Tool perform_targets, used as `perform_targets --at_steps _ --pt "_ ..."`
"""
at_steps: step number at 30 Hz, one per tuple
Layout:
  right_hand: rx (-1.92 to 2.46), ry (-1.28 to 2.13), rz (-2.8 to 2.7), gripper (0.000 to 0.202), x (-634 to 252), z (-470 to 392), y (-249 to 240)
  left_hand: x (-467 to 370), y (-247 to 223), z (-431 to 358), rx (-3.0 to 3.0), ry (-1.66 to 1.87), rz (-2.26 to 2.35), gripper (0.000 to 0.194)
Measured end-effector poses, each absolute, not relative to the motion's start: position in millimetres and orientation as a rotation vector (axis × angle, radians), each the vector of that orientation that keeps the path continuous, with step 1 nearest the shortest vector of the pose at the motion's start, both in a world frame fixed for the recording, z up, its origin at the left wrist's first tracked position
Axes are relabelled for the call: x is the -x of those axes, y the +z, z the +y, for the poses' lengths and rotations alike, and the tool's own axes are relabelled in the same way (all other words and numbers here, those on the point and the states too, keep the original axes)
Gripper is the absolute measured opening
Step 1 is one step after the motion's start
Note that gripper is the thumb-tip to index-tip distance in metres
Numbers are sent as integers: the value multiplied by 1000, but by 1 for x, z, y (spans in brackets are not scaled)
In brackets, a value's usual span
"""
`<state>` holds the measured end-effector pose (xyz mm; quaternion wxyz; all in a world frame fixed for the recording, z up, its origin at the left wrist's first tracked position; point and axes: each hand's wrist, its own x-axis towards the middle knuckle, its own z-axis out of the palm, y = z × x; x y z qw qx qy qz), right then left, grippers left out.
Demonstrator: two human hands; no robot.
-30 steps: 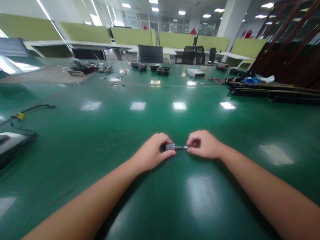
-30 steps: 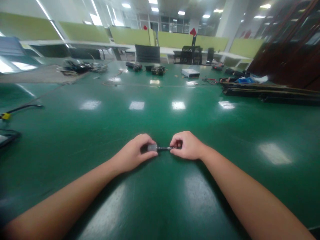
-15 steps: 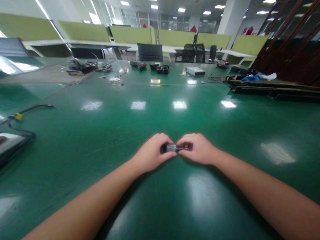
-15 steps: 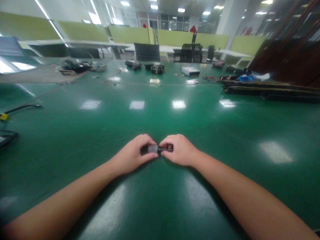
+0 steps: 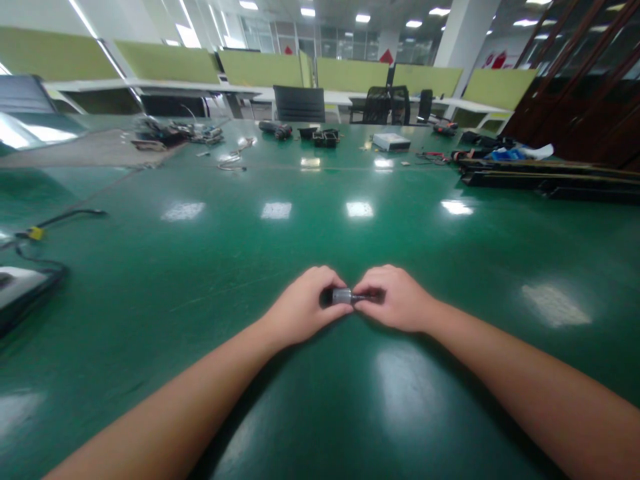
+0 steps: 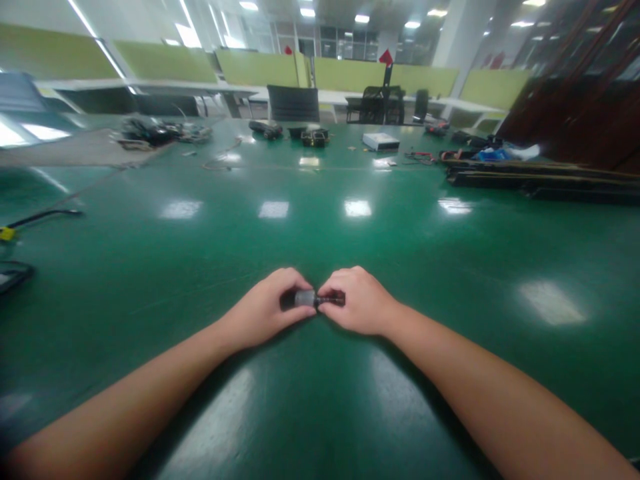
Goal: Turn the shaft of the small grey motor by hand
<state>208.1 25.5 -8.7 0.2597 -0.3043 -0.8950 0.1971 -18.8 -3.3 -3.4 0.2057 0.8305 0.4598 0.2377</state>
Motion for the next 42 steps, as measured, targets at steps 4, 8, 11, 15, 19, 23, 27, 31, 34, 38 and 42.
perform_targets --at_steps 4,8,11,15,19,23,27,31,34,38,42 --pt "836 527 -2443 8 -208 25 -9 19 -3 -4 -2326 660 1278 23" --pt "831 532 -2447 7 -208 25 -9 19 -2 -4 -2328 658 1268 23" --pt "830 528 -2453 7 -207 25 -9 19 -2 -4 -2329 660 1268 23" --pt "838 521 -2455 6 -207 26 -9 19 -3 -3 -2324 651 1278 24" --pt "844 526 -2449 4 -207 26 -8 19 -3 -2 -2325 656 1274 24" --pt "848 534 -2454 4 -208 27 -9 20 -4 -2 -2337 662 1265 23" --pt "842 536 -2449 3 -208 27 -9 20 -5 -2 -2334 659 1267 24" --pt "837 541 -2446 3 -209 26 -9 20 -5 -3 -2329 663 1273 25" --pt "839 550 -2435 3 -210 27 -9 21 -5 -3 -2321 669 1272 25" --pt "815 598 -2427 5 -212 29 -9 21 -5 -3 -2325 668 1265 25" --pt "801 636 -2431 5 -216 31 -9 21 -5 -3 -2323 666 1261 25"
